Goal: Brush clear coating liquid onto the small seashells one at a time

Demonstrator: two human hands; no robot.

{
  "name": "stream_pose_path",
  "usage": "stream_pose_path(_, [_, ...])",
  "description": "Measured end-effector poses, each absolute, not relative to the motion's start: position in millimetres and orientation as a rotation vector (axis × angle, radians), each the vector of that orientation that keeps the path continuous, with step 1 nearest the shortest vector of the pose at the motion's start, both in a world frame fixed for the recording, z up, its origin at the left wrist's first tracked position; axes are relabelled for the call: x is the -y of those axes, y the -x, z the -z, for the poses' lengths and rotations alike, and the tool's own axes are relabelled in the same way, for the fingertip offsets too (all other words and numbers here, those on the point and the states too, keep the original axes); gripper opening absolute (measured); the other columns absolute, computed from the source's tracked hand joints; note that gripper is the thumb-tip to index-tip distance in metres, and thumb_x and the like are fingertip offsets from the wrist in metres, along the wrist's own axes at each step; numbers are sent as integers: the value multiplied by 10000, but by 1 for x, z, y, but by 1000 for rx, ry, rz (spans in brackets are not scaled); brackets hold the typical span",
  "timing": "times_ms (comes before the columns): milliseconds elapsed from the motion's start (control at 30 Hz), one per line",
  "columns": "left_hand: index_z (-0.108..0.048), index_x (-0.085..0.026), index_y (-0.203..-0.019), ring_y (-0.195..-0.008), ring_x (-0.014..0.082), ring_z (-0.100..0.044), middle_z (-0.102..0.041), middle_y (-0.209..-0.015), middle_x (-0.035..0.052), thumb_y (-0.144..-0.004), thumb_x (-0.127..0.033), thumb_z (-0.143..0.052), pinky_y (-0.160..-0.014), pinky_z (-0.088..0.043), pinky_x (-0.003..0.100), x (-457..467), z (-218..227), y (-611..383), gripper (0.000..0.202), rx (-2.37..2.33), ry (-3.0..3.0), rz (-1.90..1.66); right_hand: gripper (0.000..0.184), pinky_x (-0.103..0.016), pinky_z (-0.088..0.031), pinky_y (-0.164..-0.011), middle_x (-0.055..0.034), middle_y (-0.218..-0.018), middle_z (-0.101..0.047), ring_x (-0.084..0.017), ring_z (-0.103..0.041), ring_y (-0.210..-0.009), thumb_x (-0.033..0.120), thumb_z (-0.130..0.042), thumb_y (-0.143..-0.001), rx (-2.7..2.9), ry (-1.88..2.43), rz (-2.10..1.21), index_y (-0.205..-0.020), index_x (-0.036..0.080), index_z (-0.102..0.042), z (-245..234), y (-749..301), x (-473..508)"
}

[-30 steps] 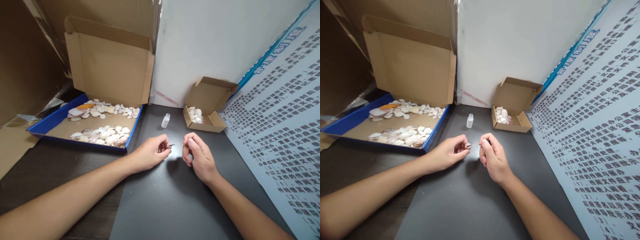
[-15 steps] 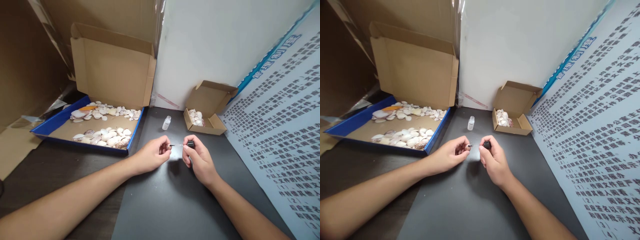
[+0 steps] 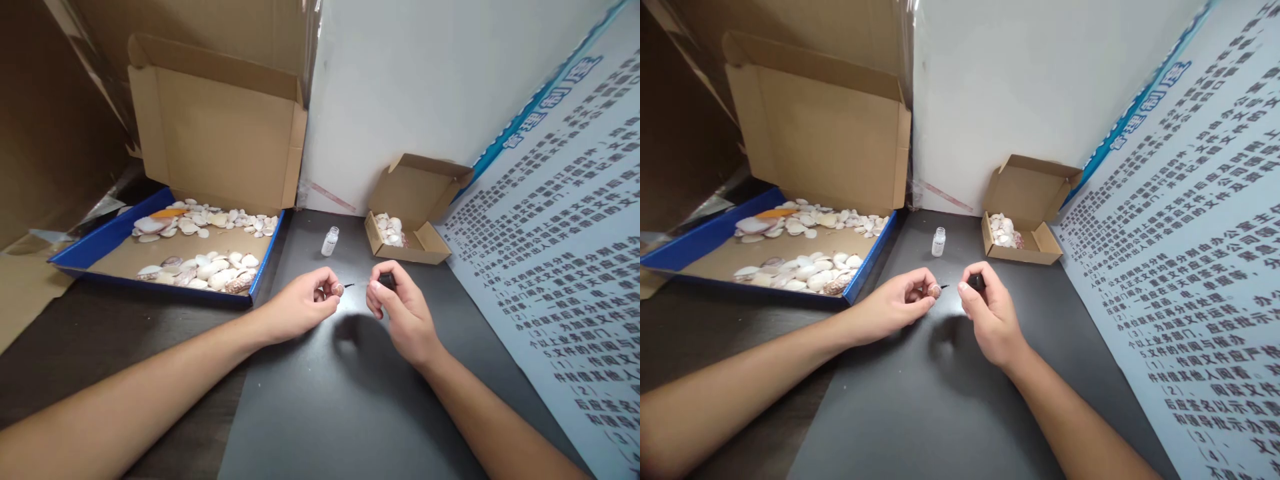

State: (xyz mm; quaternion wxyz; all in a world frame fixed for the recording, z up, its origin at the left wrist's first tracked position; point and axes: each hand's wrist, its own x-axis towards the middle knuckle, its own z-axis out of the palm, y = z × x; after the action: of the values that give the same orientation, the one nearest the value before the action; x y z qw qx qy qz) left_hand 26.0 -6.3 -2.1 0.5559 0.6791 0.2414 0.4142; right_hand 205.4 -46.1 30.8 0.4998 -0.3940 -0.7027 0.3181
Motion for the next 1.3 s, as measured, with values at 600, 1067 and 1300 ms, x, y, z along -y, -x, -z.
stream_pose_path(600, [-469,-182,-813,-505,53,-312,-422,-630,-85,-822,-181,-544,-487,-251,208,6,1,-25,76,-557,-1580,-914,134,-263,-310,-519,61,-639,-401,-114,-366,-549,331,-519,-979,1797,1042,-712,-902,227,-484,-27,-206,49])
stream_pose_path(1067, [-470,-179,-787,-612,81,-353,-426,-695,-57,-819,-210,-558,-561,-300,221,7,-1,-25,99,-561,-1615,-922,133,-264,-297,-527,59,-634,-398,-111,-355,-538,306,-529,-960,1849,1082,-648,-866,220,-492,-31,-202,52])
stream_pose_path(1300, [-483,-175,-809,-616,79,-362,-447,-711,-52,-820,-199,-541,-559,-307,217,7,0,-23,64,-559,-1609,-892,163,-267,-277,-533,62,-613,-366,-120,-339,-549,334,-520,-965,1804,1180,-574,-855,221,-478,-31,-207,49])
